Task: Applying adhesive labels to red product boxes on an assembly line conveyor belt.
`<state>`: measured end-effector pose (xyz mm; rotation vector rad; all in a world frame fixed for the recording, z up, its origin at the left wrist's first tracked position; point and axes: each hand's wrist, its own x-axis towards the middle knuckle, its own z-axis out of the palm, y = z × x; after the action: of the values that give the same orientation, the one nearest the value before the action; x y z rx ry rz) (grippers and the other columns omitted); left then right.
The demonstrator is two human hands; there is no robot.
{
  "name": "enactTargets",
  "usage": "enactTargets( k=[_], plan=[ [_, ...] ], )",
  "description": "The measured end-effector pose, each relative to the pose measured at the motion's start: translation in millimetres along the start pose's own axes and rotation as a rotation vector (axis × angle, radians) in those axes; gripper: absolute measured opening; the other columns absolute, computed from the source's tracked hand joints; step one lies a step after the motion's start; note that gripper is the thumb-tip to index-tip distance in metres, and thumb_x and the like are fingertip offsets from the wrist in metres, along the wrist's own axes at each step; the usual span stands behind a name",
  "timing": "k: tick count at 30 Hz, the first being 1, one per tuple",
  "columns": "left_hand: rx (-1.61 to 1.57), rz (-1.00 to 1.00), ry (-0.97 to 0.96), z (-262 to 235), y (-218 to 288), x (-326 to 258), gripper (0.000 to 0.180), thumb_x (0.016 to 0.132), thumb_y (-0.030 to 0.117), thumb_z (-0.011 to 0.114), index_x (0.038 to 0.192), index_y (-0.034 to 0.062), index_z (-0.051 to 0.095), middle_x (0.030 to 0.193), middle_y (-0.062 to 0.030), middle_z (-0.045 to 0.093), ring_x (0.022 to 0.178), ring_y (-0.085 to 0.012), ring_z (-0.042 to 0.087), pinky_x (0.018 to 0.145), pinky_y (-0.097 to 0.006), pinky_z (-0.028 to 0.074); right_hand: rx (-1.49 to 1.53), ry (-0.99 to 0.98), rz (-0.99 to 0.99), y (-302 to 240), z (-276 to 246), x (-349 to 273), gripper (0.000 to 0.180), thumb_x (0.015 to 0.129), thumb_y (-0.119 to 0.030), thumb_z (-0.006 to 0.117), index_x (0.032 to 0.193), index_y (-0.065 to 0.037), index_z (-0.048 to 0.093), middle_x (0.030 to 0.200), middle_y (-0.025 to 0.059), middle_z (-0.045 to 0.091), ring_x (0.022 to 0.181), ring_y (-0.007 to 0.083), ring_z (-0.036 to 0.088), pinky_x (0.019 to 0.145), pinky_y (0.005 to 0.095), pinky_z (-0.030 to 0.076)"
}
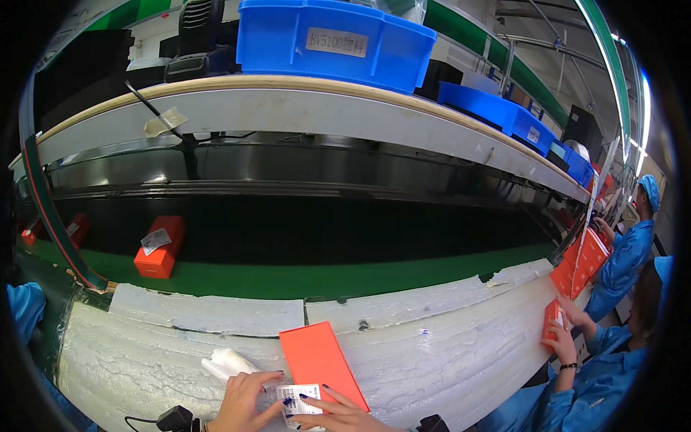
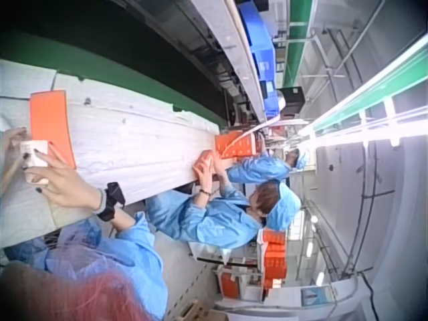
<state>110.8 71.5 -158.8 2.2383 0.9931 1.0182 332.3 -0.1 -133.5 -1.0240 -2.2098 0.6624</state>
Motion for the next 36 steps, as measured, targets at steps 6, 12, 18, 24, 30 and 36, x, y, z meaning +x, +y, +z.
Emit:
enactTargets(
  k=[6, 12, 18, 24, 30, 36],
  plan=[
    [-0.172, -0.029, -0.065, -4, 1, 3, 0.031, 0.079, 0.007, 0.068, 0.110, 0.0062, 0.063, 0.087, -0.0078, 0.063, 0.080, -0.0256, 0.056, 0.078, -0.038, 0.042, 0.112, 0.313, 0.127, -11, -10, 17, 0.047, 0.077, 0.000, 0.061, 0.123, -0.005, 0.055, 0.121, 0.0155, 0.056, 0.122, 0.0338, 0.049, 0.108, 0.0450, 0.034],
    [-0.300, 0.138, -0.058, -16, 15, -2, 0.019, 0.080, 0.008, 0.068, 0.099, 0.0072, 0.066, 0.079, -0.0073, 0.059, 0.075, -0.0246, 0.053, 0.075, -0.036, 0.041, 0.299, 0.276, 0.312, 0, -12, 18, 0.038, 0.088, 0.002, 0.061, 0.124, -0.003, 0.050, 0.112, 0.0076, 0.062, 0.101, 0.0189, 0.058, 0.094, 0.0338, 0.042],
    [-0.290, 0.272, -0.185, -19, 6, -5, 0.016, 0.085, 0.011, 0.065, 0.099, 0.0066, 0.062, 0.091, -0.0076, 0.060, 0.087, -0.0242, 0.054, 0.085, -0.038, 0.041, 0.073, -0.064, 0.161, -9, -19, 39, 0.048, 0.081, 0.004, 0.063, 0.126, -0.009, 0.051, 0.114, 0.0075, 0.061, 0.118, 0.0239, 0.050, 0.105, 0.0403, 0.034],
    [-0.652, 0.096, -0.160, 7, -15, -17, 0.020, 0.083, 0.023, 0.073, 0.096, 0.0088, 0.067, 0.108, -0.0074, 0.049, 0.103, -0.0229, 0.049, 0.093, -0.037, 0.040, 0.076, 0.058, -0.119, -16, -12, 52, 0.045, 0.080, 0.007, 0.053, 0.123, -0.006, 0.056, 0.110, 0.0112, 0.060, 0.101, 0.0287, 0.054, 0.085, 0.0380, 0.040],
    [-1.067, -0.067, -0.124, -15, 14, -4, 0.025, 0.088, 0.016, 0.064, 0.111, 0.0071, 0.058, 0.109, -0.0087, 0.056, 0.103, -0.0222, 0.052, 0.096, -0.038, 0.038, 0.041, 0.068, -0.185, -16, -4, 56, 0.041, 0.078, 0.006, 0.059, 0.117, -0.006, 0.062, 0.115, 0.0111, 0.057, 0.104, 0.0298, 0.054, 0.089, 0.0401, 0.041],
    [-1.327, -0.316, 0.079, -49, -11, 11, 0.021, 0.091, 0.022, 0.060, 0.104, 0.0062, 0.053, 0.103, -0.0118, 0.056, 0.125, -0.0302, 0.048, 0.100, -0.045, 0.039, 0.039, 0.053, -0.146, -8, -44, 46, 0.052, 0.078, 0.007, 0.063, 0.124, -0.015, 0.053, 0.113, 0.0088, 0.060, 0.118, 0.0294, 0.049, 0.108, 0.0472, 0.031]
  ],
)
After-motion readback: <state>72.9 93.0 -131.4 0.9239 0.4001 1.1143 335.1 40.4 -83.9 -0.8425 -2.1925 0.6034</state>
